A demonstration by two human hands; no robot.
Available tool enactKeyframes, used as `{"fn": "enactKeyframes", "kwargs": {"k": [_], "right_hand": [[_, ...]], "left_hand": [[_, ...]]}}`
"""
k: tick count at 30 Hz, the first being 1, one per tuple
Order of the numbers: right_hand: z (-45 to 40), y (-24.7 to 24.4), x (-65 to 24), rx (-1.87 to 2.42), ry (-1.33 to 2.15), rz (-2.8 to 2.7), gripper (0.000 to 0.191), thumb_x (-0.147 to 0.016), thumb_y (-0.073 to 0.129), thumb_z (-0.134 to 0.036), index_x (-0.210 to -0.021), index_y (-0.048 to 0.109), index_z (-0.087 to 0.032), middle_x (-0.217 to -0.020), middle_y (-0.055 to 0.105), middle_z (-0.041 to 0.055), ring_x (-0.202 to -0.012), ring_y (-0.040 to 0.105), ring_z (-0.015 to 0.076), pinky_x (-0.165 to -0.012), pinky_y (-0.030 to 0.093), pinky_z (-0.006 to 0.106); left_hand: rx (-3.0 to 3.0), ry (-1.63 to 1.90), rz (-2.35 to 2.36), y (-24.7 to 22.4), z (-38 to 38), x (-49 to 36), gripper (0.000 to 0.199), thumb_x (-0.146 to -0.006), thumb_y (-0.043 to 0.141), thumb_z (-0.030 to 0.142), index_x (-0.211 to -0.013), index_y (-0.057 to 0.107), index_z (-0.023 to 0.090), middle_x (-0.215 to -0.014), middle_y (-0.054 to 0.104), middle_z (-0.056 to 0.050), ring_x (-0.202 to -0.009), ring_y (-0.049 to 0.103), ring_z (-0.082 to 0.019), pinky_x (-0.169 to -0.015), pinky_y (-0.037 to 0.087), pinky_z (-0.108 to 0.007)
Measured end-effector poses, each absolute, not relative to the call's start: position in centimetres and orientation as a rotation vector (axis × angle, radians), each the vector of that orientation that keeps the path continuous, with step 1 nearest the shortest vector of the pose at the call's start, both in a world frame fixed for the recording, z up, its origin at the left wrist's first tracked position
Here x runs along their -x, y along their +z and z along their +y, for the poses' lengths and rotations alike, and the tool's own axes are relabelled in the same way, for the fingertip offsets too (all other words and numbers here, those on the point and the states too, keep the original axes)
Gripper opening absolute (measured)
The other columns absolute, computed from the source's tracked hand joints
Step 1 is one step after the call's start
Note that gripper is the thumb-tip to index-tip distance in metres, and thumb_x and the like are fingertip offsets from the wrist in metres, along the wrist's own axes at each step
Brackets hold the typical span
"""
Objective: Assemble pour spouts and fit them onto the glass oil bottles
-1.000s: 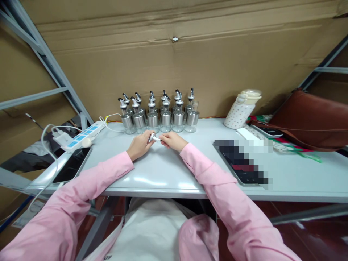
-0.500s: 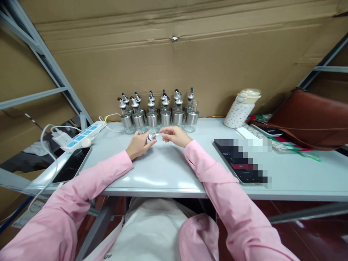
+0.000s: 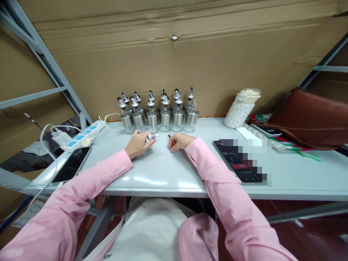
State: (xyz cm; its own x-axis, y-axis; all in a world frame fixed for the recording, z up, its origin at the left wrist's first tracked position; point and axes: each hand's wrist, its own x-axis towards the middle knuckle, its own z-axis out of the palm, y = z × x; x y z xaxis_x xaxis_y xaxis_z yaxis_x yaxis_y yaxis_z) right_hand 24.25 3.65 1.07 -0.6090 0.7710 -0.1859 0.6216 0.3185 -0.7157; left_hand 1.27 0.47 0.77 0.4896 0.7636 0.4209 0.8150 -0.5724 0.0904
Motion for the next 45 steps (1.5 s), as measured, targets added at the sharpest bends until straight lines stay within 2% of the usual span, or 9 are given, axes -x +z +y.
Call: {"fn": "enactKeyframes", "kwargs": {"k": [6,14,19,26,31,36,41,45], "right_hand": [[3.8,1.0,-24.2,1.313,1.000,-2.389,0.027,-0.048,0.078,-0.029,-0.069,0.066,-0.016,-0.054,0.058,-0.0048,-0.052,0.051,0.0100,-0.056,0.039,0.024],[2.1,2.0,-22.0,1.087,0.560,-2.218,0.034,-0.072,0.067,-0.039,-0.096,0.064,-0.015,-0.068,0.061,0.0000,-0.058,0.052,0.0117,-0.061,0.042,0.025],[1.5,1.3,-20.8,0.856,0.262,-2.241,0.038,-0.085,0.056,-0.040,-0.115,0.061,-0.019,-0.088,0.066,0.0065,-0.064,0.058,0.0136,-0.065,0.046,0.027],[1.0,1.1,-20.1,0.770,-0.164,-2.337,0.035,-0.092,0.044,-0.041,-0.113,0.064,-0.021,-0.094,0.067,0.0087,-0.075,0.062,0.0165,-0.070,0.046,0.028],[0.5,1.2,-19.8,0.775,-0.403,-2.359,0.033,-0.094,0.041,-0.036,-0.115,0.063,-0.022,-0.095,0.068,0.0088,-0.082,0.062,0.0185,-0.071,0.044,0.029],[0.5,1.2,-19.6,0.740,-0.482,-2.393,0.033,-0.096,0.038,-0.035,-0.111,0.063,-0.020,-0.095,0.068,0.0082,-0.084,0.060,0.0174,-0.071,0.041,0.028],[0.6,1.4,-19.5,0.699,-0.589,-2.394,0.035,-0.095,0.036,-0.040,-0.105,0.063,-0.019,-0.088,0.066,0.0074,-0.078,0.054,0.0177,-0.066,0.033,0.030],[0.3,1.7,-19.3,0.710,-0.714,-2.357,0.033,-0.095,0.037,-0.040,-0.099,0.063,-0.020,-0.084,0.065,0.0065,-0.080,0.049,0.0190,-0.071,0.029,0.033]], "left_hand": [[2.610,-0.623,-1.398,0.7,0.5,-1.4,0.031,-0.091,0.044,0.046,-0.087,0.053,0.017,-0.069,0.066,-0.002,-0.071,0.062,-0.019,-0.081,0.033,-0.034],[2.549,-0.618,-1.475,0.5,0.8,-1.4,0.024,-0.091,0.042,0.037,-0.084,0.052,0.016,-0.066,0.064,-0.002,-0.063,0.059,-0.019,-0.077,0.036,-0.034],[2.514,-0.657,-1.488,0.5,0.7,-1.7,0.018,-0.084,0.051,0.034,-0.080,0.055,0.017,-0.064,0.063,-0.002,-0.061,0.058,-0.018,-0.076,0.039,-0.032],[2.567,-0.642,-1.540,1.0,0.8,-1.0,0.015,-0.085,0.054,0.028,-0.079,0.063,0.018,-0.078,0.071,-0.006,-0.074,0.065,-0.021,-0.068,0.041,-0.029],[2.540,-0.597,-1.583,1.1,0.8,-0.8,0.017,-0.081,0.052,0.022,-0.076,0.067,0.018,-0.079,0.072,-0.009,-0.075,0.066,-0.024,-0.064,0.040,-0.030],[2.543,-0.555,-1.593,1.3,0.7,-0.8,0.018,-0.076,0.050,0.017,-0.069,0.067,0.017,-0.076,0.072,-0.010,-0.073,0.065,-0.023,-0.064,0.040,-0.030],[2.563,-0.546,-1.618,1.3,0.6,-0.9,0.019,-0.075,0.049,0.017,-0.065,0.065,0.017,-0.072,0.072,-0.009,-0.067,0.063,-0.021,-0.058,0.037,-0.029],[2.584,-0.549,-1.624,1.2,0.4,-1.2,0.022,-0.077,0.048,0.018,-0.062,0.064,0.018,-0.071,0.071,-0.008,-0.063,0.062,-0.020,-0.055,0.035,-0.029]]}}
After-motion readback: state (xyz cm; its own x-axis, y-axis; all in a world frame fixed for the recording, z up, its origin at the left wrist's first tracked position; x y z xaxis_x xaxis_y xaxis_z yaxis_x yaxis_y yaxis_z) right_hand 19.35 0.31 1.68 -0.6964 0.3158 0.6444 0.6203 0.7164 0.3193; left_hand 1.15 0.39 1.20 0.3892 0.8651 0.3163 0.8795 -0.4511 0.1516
